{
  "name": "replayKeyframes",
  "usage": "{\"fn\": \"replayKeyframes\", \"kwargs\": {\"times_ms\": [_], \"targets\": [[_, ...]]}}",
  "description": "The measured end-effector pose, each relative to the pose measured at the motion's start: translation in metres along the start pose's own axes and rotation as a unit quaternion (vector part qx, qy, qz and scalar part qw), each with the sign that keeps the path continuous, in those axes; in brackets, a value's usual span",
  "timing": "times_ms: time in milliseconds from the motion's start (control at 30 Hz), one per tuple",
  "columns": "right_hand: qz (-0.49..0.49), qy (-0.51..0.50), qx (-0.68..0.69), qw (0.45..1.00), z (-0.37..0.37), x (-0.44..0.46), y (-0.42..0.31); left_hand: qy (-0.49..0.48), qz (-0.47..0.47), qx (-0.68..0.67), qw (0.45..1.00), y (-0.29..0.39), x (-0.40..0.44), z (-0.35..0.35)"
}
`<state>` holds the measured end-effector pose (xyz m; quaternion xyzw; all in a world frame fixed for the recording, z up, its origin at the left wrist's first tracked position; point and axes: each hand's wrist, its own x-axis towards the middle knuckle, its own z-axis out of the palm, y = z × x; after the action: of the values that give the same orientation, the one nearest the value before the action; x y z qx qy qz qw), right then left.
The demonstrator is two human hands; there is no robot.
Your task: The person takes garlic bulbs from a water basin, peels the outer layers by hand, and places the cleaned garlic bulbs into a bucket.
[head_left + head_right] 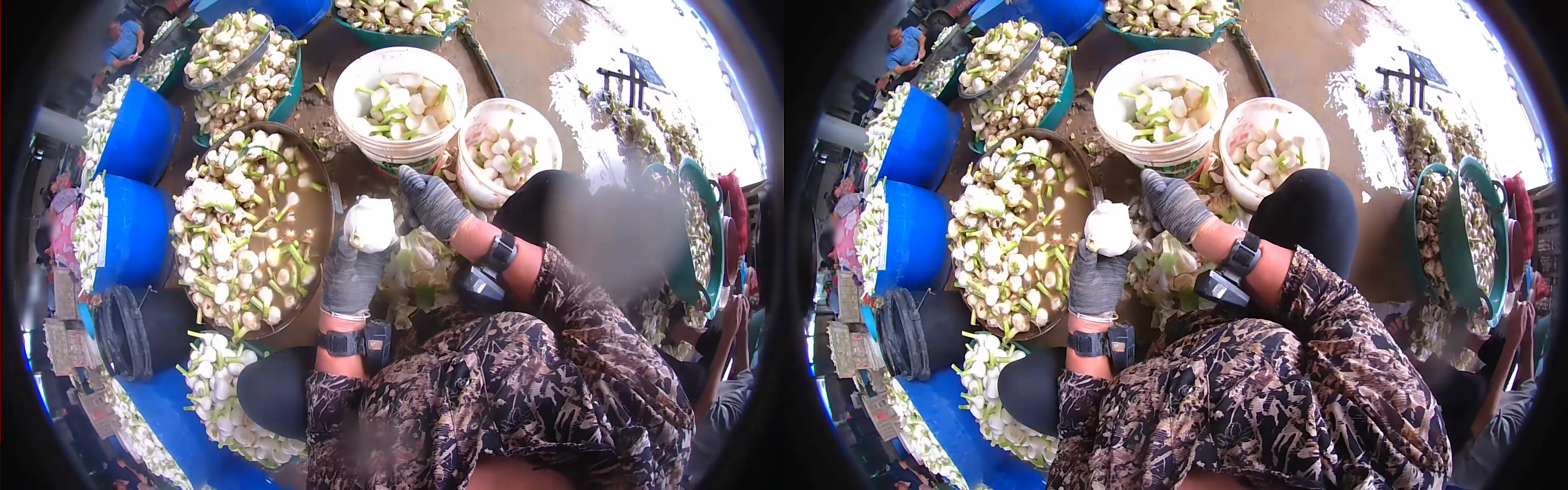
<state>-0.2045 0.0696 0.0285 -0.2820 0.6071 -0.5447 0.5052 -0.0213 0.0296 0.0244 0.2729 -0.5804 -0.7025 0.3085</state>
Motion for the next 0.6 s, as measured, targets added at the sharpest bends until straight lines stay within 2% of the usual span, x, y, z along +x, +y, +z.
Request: {"fn": "replayKeyframes", "kwargs": {"times_ms": [33,67,100,133,167,200,233,267,300,333,367,400,433,467,500,533,600], "targets": [[-0.031,0.003,0.004,0.999,-0.011,0.013,0.016,-0.004,-0.01,-0.093,0.996,0.007,-0.002,0.004],[0.01,-0.008,0.025,1.0,-0.011,0.007,-0.002,-0.006,-0.02,-0.184,0.983,0.014,-0.005,0.009],[-0.001,-0.036,0.013,0.999,-0.012,0.002,-0.005,-0.019,-0.012,-0.247,0.969,0.021,-0.001,0.013],[-0.013,-0.065,0.001,0.998,-0.012,-0.004,-0.007,-0.011,-0.018,-0.227,0.974,0.023,0.0,0.013],[-0.118,-0.071,-0.086,0.987,-0.008,-0.018,-0.016,-0.023,-0.016,-0.196,0.98,0.013,0.0,0.006],[-0.188,-0.034,-0.133,0.972,0.003,-0.027,-0.018,0.001,-0.003,-0.114,0.993,0.006,-0.002,0.003],[-0.223,-0.014,-0.12,0.967,0.011,-0.033,-0.019,-0.017,0.002,-0.115,0.993,0.009,-0.001,0.005],[-0.172,-0.006,-0.038,0.984,0.015,-0.029,-0.014,-0.018,-0.01,-0.131,0.991,0.009,-0.004,0.007],[-0.134,0.012,-0.064,0.989,0.008,-0.02,-0.012,-0.018,-0.022,-0.147,0.989,0.008,-0.006,0.01],[-0.113,0.035,-0.095,0.988,0.005,-0.014,-0.012,-0.008,0.002,-0.053,0.999,-0.003,-0.004,0.003],[-0.087,0.04,-0.068,0.993,0.001,-0.001,0.003,0.007,0.024,0.043,0.999,-0.014,-0.003,-0.004],[-0.059,0.043,-0.04,0.997,-0.004,0.012,0.018,-0.018,-0.035,-0.254,0.966,-0.02,-0.002,-0.01],[-0.011,0.024,-0.056,0.998,-0.008,0.013,0.021,-0.015,-0.009,-0.145,0.989,-0.036,-0.006,-0.019],[0.036,0.005,-0.074,0.997,-0.011,0.013,0.012,-0.016,0.005,-0.106,0.994,-0.034,-0.003,-0.02],[0.139,-0.053,0.017,0.989,-0.012,0.008,0.006,-0.016,0.019,-0.067,0.997,-0.032,-0.001,-0.021],[0.193,-0.131,0.149,0.961,-0.015,0.009,0.018,-0.015,0.033,-0.028,0.999,-0.03,0.001,-0.023],[0.083,-0.269,0.13,0.951,-0.019,0.014,0.05,-0.045,0.056,0.039,0.997,-0.023,0.007,-0.02]]}}
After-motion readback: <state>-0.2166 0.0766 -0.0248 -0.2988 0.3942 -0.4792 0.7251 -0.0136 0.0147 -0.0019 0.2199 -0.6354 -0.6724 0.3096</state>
